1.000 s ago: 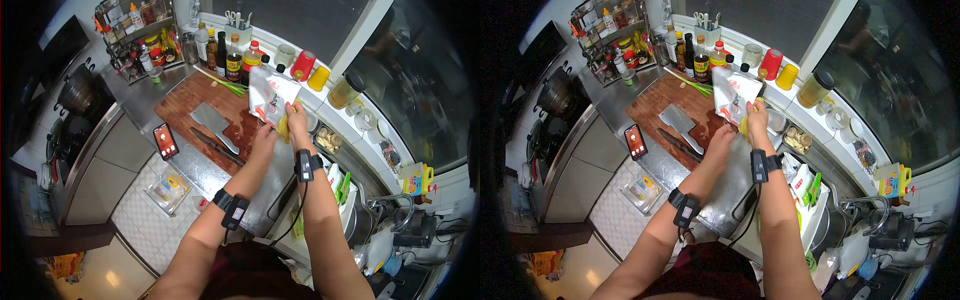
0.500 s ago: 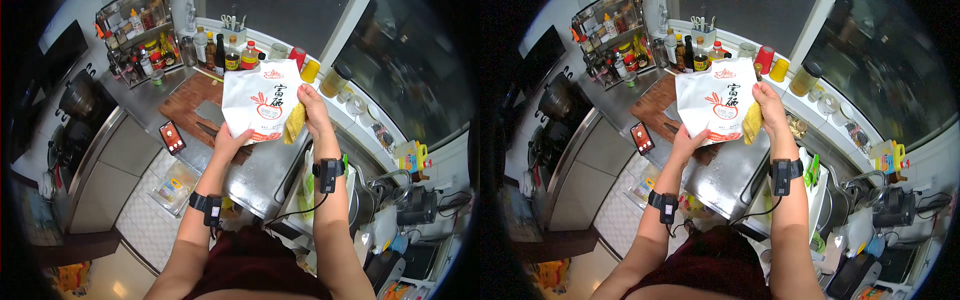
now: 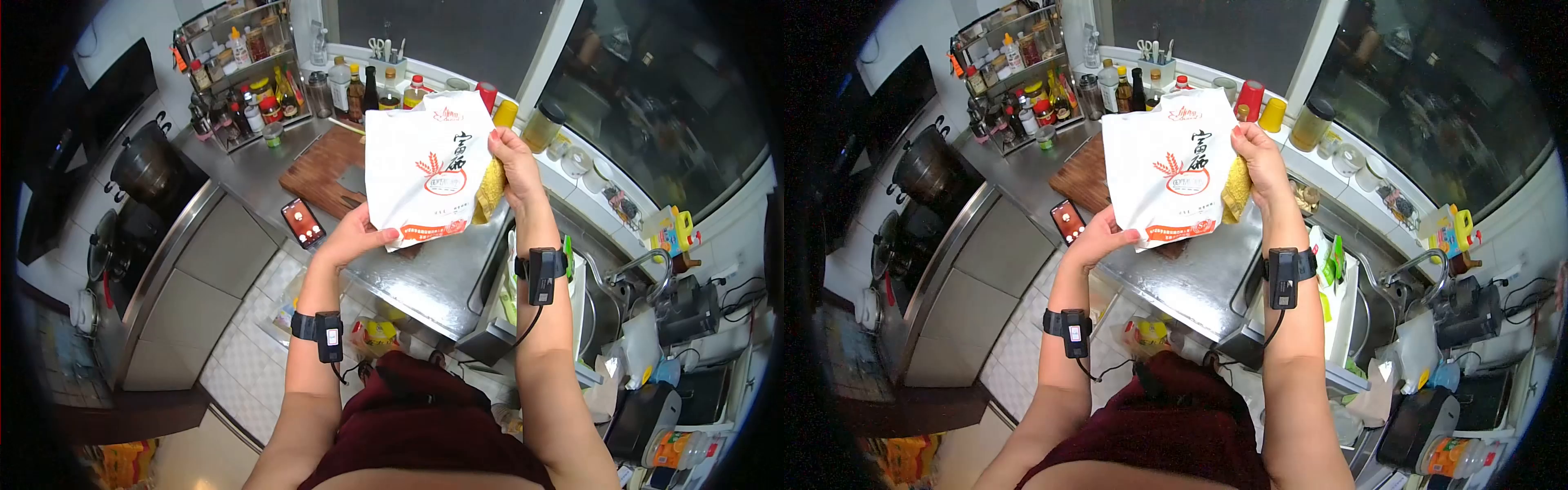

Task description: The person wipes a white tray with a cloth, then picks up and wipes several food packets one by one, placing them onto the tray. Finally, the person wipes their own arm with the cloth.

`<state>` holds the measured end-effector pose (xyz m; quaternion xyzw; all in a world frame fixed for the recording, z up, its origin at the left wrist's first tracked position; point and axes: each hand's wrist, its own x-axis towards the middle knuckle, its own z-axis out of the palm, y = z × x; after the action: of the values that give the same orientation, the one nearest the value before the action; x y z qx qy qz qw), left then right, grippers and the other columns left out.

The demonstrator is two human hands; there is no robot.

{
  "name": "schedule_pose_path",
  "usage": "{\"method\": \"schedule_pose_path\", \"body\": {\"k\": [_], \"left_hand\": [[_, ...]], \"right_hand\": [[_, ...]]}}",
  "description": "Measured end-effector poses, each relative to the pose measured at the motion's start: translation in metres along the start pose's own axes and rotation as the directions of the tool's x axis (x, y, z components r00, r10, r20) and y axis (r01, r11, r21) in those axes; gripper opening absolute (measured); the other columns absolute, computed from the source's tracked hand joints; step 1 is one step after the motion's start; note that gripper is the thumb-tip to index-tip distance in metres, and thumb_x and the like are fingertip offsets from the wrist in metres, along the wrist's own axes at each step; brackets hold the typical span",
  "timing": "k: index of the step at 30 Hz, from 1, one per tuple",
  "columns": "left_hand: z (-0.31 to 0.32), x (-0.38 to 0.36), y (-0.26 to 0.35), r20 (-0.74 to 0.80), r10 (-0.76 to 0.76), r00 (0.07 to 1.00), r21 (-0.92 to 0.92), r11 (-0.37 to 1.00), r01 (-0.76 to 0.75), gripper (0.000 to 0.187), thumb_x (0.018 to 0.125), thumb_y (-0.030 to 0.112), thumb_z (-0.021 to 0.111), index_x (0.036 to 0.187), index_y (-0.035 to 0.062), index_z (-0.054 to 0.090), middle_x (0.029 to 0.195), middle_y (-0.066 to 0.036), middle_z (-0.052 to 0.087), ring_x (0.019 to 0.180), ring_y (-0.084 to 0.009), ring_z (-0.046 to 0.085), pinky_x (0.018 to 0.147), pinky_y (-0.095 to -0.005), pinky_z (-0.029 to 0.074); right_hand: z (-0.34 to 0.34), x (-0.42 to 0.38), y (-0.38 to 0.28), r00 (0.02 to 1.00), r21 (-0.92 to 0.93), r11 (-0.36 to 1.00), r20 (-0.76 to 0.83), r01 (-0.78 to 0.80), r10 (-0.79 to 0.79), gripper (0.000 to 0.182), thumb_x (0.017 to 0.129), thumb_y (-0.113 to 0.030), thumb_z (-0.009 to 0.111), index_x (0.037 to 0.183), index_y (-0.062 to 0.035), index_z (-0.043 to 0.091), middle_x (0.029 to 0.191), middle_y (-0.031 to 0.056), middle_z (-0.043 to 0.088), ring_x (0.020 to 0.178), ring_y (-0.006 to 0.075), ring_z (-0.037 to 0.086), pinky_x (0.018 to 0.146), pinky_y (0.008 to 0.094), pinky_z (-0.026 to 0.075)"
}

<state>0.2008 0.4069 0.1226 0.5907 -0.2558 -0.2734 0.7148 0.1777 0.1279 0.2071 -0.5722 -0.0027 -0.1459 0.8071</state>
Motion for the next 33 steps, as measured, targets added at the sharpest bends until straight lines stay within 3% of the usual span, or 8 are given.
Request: {"method": "schedule_pose_path", "body": {"k": [8,11,12,15,20,25,29,33], "left_hand": [[-0.013,-0.015,0.050,0.013,0.312,0.950,-0.102,0.946,-0.309,0.113,0.055,0.046,0.085,0.140,0.0014,0.024,0.137,-0.008,0.037,0.127,-0.0185,0.036,0.106,-0.0327,0.027],[-0.020,-0.020,0.060,0.036,0.228,0.973,-0.049,0.973,-0.227,0.108,0.060,0.044,0.083,0.140,0.0012,0.025,0.135,-0.008,0.041,0.126,-0.0192,0.038,0.105,-0.0326,0.028],[-0.008,-0.021,0.069,0.053,0.323,0.945,-0.008,0.946,-0.323,0.087,0.076,0.046,0.070,0.138,0.0005,0.029,0.133,-0.010,0.044,0.123,-0.0201,0.042,0.104,-0.0329,0.031],[-0.004,-0.019,0.063,-0.039,0.128,0.991,-0.307,0.942,-0.134,0.069,0.090,0.047,0.049,0.137,-0.0004,0.030,0.134,-0.012,0.044,0.122,-0.0214,0.044,0.102,-0.0339,0.034],[0.002,-0.023,0.061,-0.124,0.256,0.959,-0.385,0.878,-0.284,0.067,0.094,0.049,0.033,0.137,-0.0019,0.027,0.135,-0.015,0.042,0.122,-0.0245,0.045,0.101,-0.0379,0.037],[0.003,-0.014,0.055,-0.294,0.362,0.885,-0.255,0.862,-0.438,0.068,0.094,0.051,0.029,0.140,0.0008,0.024,0.138,-0.014,0.039,0.124,-0.0265,0.043,0.103,-0.0398,0.034],[0.028,-0.011,0.059,-0.226,0.393,0.892,-0.233,0.867,-0.441,0.066,0.095,0.050,0.026,0.145,0.0083,0.012,0.143,-0.012,0.031,0.130,-0.0236,0.034,0.107,-0.0367,0.027],[0.055,-0.014,0.063,-0.146,0.460,0.876,-0.169,0.861,-0.480,0.065,0.096,0.050,0.017,0.146,0.0085,0.008,0.147,-0.011,0.024,0.133,-0.0239,0.027,0.110,-0.0360,0.020]], "right_hand": [[0.028,-0.030,-0.007,0.988,0.080,0.995,0.150,-0.059,0.046,0.011,0.090,-0.016,0.056,0.096,-0.0068,0.057,0.089,-0.0007,0.062,0.080,0.0071,0.058,0.075,0.0236,0.047],[0.033,-0.035,-0.006,0.965,0.044,0.995,0.253,-0.089,0.075,0.012,0.090,-0.017,0.057,0.097,-0.0068,0.057,0.089,-0.0009,0.062,0.081,0.0071,0.058,0.076,0.0236,0.047],[0.034,-0.036,-0.005,0.952,0.023,0.995,0.292,-0.099,0.088,0.013,0.090,-0.017,0.058,0.098,-0.0067,0.057,0.089,-0.0009,0.062,0.082,0.0072,0.058,0.076,0.0236,0.047],[0.036,-0.032,0.004,0.966,0.013,0.995,0.243,-0.098,0.092,0.016,0.089,-0.018,0.059,0.100,-0.0067,0.058,0.090,-0.0013,0.062,0.084,0.0069,0.058,0.077,0.0231,0.047],[0.038,-0.045,0.017,0.967,-0.430,0.874,-0.006,0.226,-0.253,0.066,0.082,0.003,0.056,0.138,-0.0031,0.024,0.117,0.0163,0.052,0.106,0.0204,0.054,0.090,0.0301,0.044],[0.067,-0.091,0.024,0.918,-0.277,0.876,0.091,0.396,-0.386,0.069,0.078,0.008,0.056,0.140,-0.0054,0.029,0.129,0.0187,0.049,0.109,0.0227,0.054,0.092,0.0300,0.043],[0.118,-0.123,0.036,0.773,-0.742,0.337,0.369,0.579,-0.516,0.058,0.083,-0.012,0.054,0.138,-0.0104,0.036,0.126,0.0144,0.051,0.111,0.0333,0.049,0.107,0.0475,0.018],[0.142,-0.101,0.063,0.737,-0.642,0.430,0.336,0.635,-0.587,0.054,0.090,-0.020,0.044,0.141,-0.0111,0.030,0.127,0.0149,0.050,0.119,0.0352,0.043,0.108,0.0531,0.001]]}}
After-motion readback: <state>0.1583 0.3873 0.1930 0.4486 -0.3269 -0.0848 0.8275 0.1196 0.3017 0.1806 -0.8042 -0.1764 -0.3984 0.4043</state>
